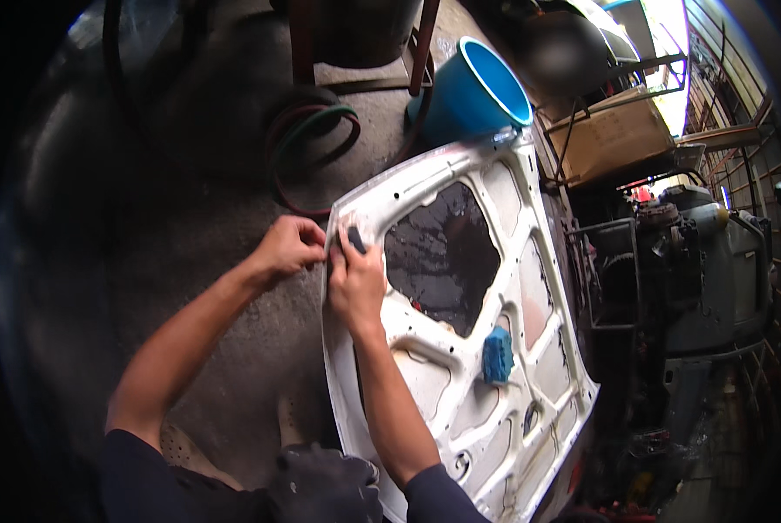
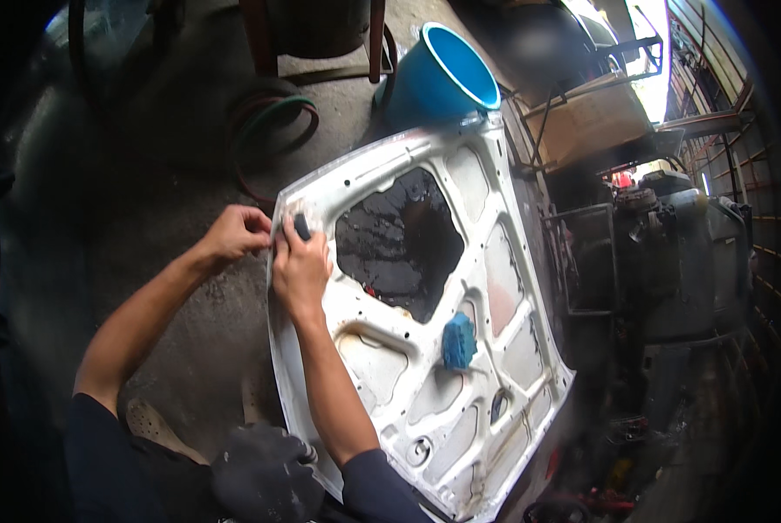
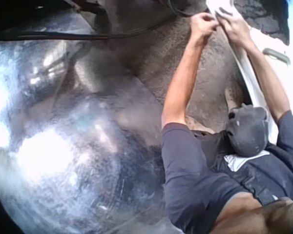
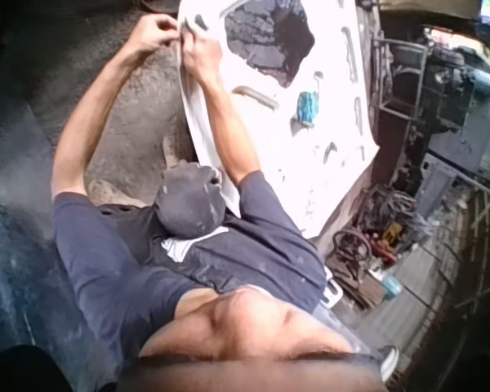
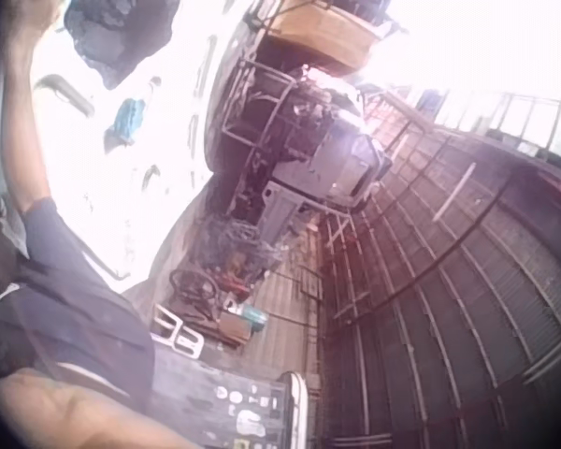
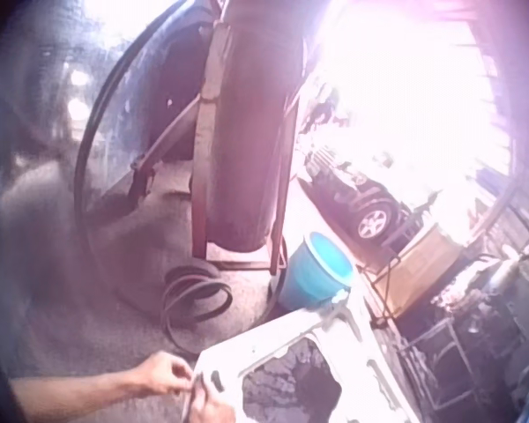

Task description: The person sands the inner surface of a white car hood with a sanding block, then wipes the sanded area with a blue cloth. The hood is positioned on a stand in a workshop.

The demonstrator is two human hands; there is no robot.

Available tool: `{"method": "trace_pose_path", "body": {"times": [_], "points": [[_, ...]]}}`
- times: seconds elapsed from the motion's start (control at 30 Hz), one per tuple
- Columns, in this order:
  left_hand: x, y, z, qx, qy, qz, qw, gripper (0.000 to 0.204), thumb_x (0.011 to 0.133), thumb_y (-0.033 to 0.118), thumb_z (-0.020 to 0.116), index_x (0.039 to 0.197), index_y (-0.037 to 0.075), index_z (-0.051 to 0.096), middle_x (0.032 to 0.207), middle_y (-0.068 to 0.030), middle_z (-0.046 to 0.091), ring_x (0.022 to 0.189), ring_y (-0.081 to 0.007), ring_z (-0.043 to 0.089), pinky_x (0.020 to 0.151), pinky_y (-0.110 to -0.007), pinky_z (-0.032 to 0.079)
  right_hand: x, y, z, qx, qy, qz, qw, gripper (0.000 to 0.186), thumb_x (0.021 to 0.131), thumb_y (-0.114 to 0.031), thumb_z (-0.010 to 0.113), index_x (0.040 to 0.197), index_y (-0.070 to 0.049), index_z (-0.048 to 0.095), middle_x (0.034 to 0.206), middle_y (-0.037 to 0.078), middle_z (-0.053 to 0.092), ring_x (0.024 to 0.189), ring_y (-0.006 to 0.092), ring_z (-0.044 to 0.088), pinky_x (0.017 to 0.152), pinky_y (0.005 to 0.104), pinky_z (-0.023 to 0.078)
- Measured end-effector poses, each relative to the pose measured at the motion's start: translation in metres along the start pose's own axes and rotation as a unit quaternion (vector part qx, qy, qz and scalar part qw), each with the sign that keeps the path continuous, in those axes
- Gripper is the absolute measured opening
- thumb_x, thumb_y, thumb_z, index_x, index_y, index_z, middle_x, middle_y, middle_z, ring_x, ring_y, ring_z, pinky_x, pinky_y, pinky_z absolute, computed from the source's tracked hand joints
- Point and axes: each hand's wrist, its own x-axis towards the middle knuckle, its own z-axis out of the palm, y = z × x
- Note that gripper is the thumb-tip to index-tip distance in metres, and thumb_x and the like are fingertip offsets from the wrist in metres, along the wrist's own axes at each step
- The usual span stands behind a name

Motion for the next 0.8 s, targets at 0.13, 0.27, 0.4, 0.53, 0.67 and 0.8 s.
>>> {"method": "trace_pose_path", "body": {"times": [0.13,0.27,0.4,0.53,0.67,0.8], "points": [[-0.0012,0.0002,0.0005,0.037,0.002,0.004,0.999,0.011,0.072,0.002,0.068,0.082,-0.001,0.065,0.068,-0.0041,0.063,0.059,-0.009,0.057,0.053,-0.024,0.047,0.0017,-0.003,-0.0026,-0.015,0.044,-0.009,0.999,0.033,0.089,-0.031,0.055,0.116,-0.016,0.065,0.094,0.023,0.053,0.09,0.0378,0.057,0.076,0.0458,0.045],[-0.0028,0.0016,0.0013,0.026,-0.003,-0.016,1.0,0.008,0.077,0.0,0.065,0.085,-0.001,0.064,0.072,-0.0032,0.061,0.063,-0.0088,0.055,0.057,-0.024,0.046,-0.0012,-0.0007,-0.0015,-0.024,-0.001,0.001,1.0,0.032,0.087,-0.027,0.057,0.117,-0.017,0.064,0.094,0.021,0.053,0.091,0.0375,0.056,0.078,0.046,0.045],[-0.0057,0.0036,0.0018,-0.013,0.006,-0.028,1.0,0.008,0.074,0.001,0.067,0.081,0.0,0.064,0.069,-0.0031,0.061,0.058,-0.0086,0.055,0.052,-0.024,0.045,-0.0016,-0.0025,-0.0014,-0.04,0.038,0.011,0.998,0.032,0.087,-0.029,0.057,0.117,-0.02,0.064,0.092,0.018,0.052,0.092,0.0359,0.056,0.075,0.0469,0.044],[-0.0046,0.0042,0.0025,0.005,0.005,-0.006,1.0,0.009,0.074,0.0,0.067,0.082,-0.001,0.063,0.07,-0.0031,0.062,0.061,-0.0091,0.057,0.055,-0.024,0.047,0.0015,-0.003,-0.0008,-0.046,-0.026,0.037,0.998,0.032,0.087,-0.03,0.057,0.117,-0.021,0.064,0.093,0.018,0.052,0.09,0.0353,0.056,0.073,0.0449,0.044],[-0.0062,0.0042,0.0031,-0.049,0.007,-0.039,0.998,0.011,0.073,-0.001,0.068,0.083,-0.001,0.064,0.071,-0.0043,0.062,0.061,-0.0101,0.057,0.055,-0.025,0.047,-0.0005,-0.0008,0.0021,-0.032,0.051,0.014,0.998,0.034,0.087,-0.029,0.058,0.119,-0.023,0.063,0.091,0.018,0.052,0.089,0.0351,0.056,0.073,0.0444,0.045],[-0.006,0.0045,0.0029,-0.056,0.007,-0.035,0.998,0.011,0.073,-0.002,0.067,0.083,-0.001,0.064,0.071,-0.0049,0.062,0.06,-0.0104,0.057,0.056,-0.025,0.048,-0.0037,0.0007,0.0028,-0.031,-0.019,0.035,0.999,0.033,0.086,-0.027,0.058,0.119,-0.021,0.063,0.091,0.02,0.052,0.09,0.0365,0.056,0.074,0.0471,0.045]]}}
